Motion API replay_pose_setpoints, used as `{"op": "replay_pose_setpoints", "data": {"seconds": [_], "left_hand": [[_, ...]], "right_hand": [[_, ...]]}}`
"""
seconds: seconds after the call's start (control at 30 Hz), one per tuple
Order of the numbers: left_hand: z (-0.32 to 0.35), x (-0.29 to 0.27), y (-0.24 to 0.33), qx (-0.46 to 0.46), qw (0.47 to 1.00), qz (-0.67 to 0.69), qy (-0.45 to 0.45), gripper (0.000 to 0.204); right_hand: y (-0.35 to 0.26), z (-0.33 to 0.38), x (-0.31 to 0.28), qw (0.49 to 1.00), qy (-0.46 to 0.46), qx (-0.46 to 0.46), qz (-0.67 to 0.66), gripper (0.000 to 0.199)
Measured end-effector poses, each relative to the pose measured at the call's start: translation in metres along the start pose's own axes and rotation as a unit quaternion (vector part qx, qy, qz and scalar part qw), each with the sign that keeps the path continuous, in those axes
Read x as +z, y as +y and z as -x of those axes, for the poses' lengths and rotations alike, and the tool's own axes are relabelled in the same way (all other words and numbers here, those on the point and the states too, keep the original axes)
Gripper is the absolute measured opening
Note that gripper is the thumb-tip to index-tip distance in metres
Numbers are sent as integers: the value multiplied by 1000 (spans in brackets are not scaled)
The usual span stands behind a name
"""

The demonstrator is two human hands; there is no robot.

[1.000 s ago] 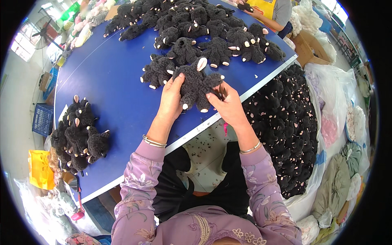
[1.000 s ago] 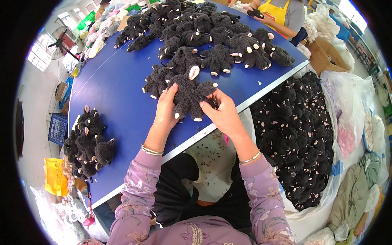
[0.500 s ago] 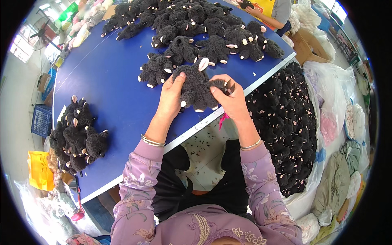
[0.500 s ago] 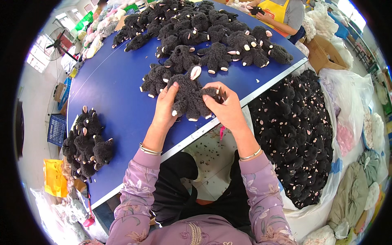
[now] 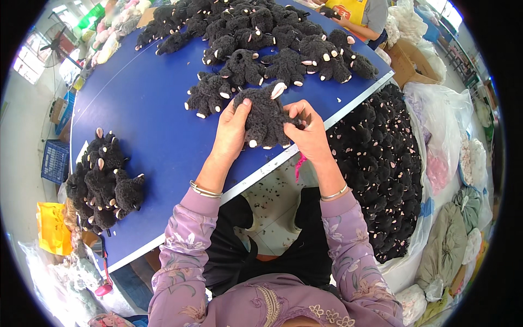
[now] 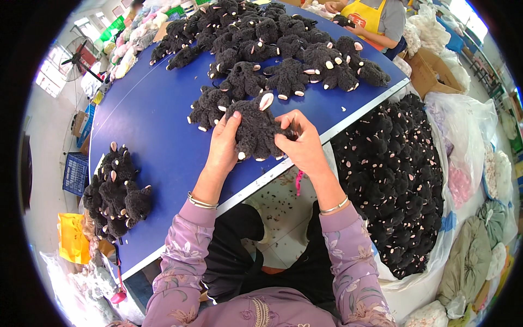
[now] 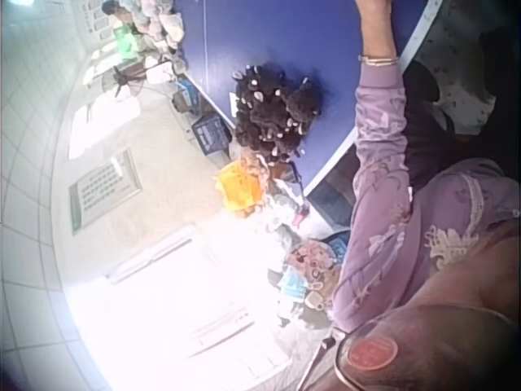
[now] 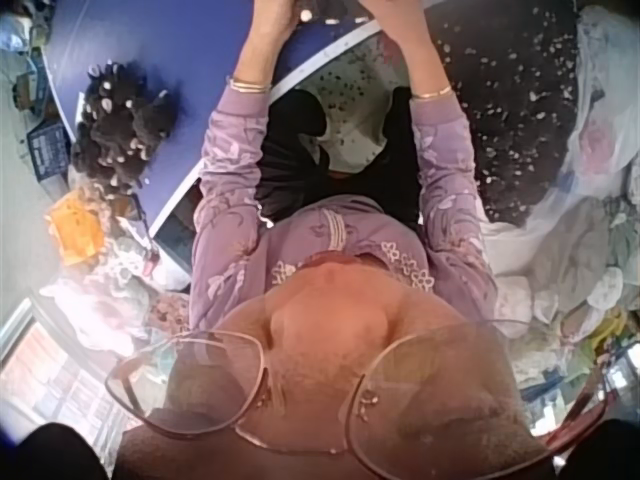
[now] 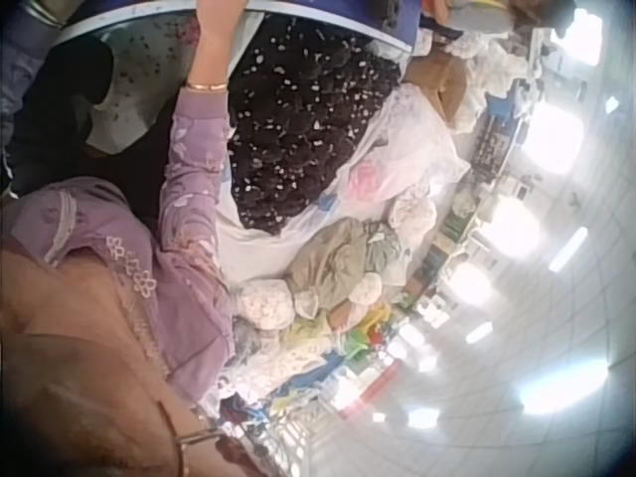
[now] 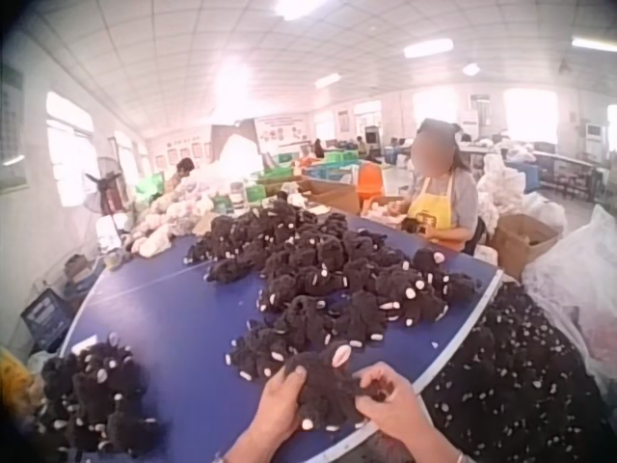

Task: The person sits at a blue table and assembles small black stuffed animals by hand. They pick up each plush, insert white felt pieces into the body, and place the finished items on the table. The process is repeated for multiple units.

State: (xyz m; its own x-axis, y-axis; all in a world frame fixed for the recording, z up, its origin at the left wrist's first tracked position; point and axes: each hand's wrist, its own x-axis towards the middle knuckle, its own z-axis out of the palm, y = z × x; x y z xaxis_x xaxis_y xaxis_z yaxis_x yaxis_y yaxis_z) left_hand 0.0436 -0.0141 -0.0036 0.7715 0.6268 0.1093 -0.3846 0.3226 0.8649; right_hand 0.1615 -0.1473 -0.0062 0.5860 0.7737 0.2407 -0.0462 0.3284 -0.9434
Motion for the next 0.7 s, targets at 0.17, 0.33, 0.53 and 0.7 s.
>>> {"op": "replay_pose_setpoints", "data": {"seconds": [0.17, 0.33, 0.53, 0.7], "left_hand": [[1, 2, -2, 19, 997, -76, 5, 24], [1, 2, -1, 19, 994, -111, 16, 22], [-3, 2, -5, 1, 997, -81, 14, 28], [-3, 6, -1, -12, 986, -165, 29, 48]], "right_hand": [[0, -2, -3, 997, -7, 15, 69, 26], [-3, -3, -1, 997, 0, 35, 67, 30], [3, -4, -5, 998, 38, 32, 36, 34], [4, -5, 4, 985, 125, -11, 118, 34]]}}
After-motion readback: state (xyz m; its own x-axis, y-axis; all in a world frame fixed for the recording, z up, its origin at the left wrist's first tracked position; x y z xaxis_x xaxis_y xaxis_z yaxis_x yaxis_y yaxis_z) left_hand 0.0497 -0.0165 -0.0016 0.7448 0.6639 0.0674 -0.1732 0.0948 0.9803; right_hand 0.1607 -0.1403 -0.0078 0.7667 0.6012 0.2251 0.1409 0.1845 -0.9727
